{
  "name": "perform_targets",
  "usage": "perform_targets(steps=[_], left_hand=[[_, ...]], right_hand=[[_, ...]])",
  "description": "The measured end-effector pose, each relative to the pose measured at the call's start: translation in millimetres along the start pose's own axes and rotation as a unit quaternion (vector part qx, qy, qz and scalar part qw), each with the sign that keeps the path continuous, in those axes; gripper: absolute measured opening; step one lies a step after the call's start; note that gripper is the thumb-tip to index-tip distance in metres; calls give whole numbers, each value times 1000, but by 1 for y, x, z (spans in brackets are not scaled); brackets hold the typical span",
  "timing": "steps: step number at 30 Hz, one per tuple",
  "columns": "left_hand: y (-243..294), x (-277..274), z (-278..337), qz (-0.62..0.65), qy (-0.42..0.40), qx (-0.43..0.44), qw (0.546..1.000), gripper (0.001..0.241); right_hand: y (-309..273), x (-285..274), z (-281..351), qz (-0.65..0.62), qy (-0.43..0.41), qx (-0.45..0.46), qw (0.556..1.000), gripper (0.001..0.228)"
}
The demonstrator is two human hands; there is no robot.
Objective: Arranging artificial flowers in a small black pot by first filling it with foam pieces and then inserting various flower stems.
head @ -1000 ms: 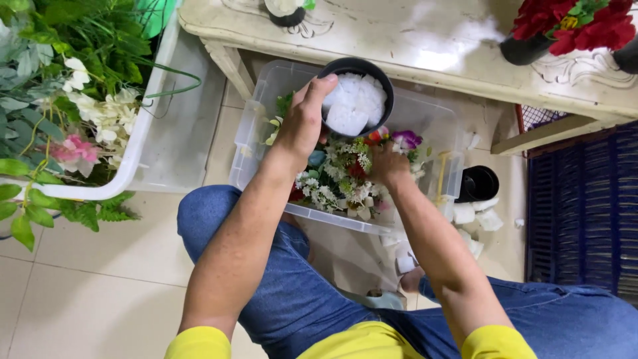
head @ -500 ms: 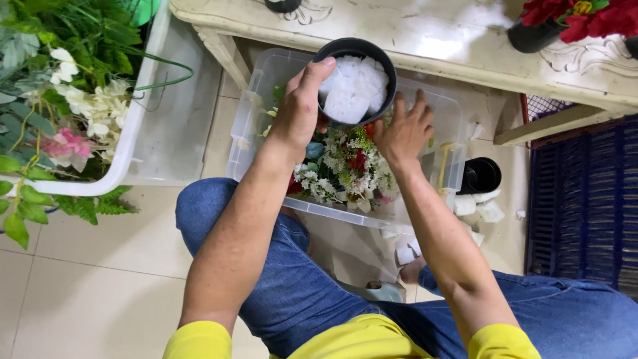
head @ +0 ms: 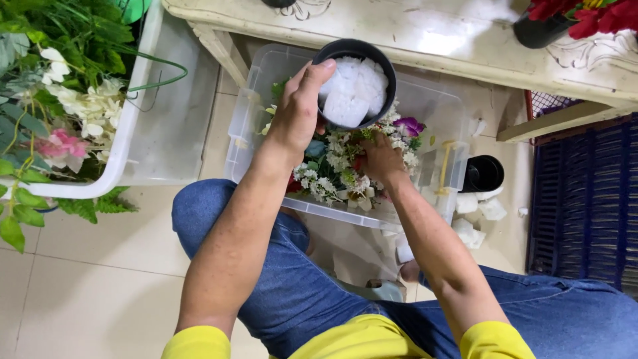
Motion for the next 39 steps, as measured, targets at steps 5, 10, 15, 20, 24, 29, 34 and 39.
perform_targets(steps=[5,10,15,20,24,29,34,39], left_hand=[[-1,8,-4,9,-29,73,997,61],[-12,12,-7,18,-23,52,998,49],[-52,19,-16,-104,22,-40,994,72],[-78,53,-26,-105,-13,-56,993,70],[-3,82,22,-69,-91,-68,991,90],[-48,88,-4,-10,-127,-22,992,97],[-56,92,-2,-95,-160,-6,982,86],[-75,97,-15,-126,-127,12,984,79]], right_hand=[[5,23,-23,22,37,-33,999,57],[6,45,-20,-69,-20,-76,994,59],[-55,-69,63,-741,34,-76,667,82],[-48,-122,86,-700,113,-203,675,104],[-29,-146,90,-609,208,-258,720,101],[-14,-199,66,-541,307,-257,740,93],[5,-241,39,-476,398,-251,743,93],[22,-243,22,-492,403,-163,754,93]])
Point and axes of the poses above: each hand's wrist, its own z-axis away from the middle knuckle, its own x-axis out of the palm, y = z × x, the point moved 8 cm from there along -z, towards the middle knuckle, and after that the axes turned 10 degrees about -z, right-handed, at the moved point
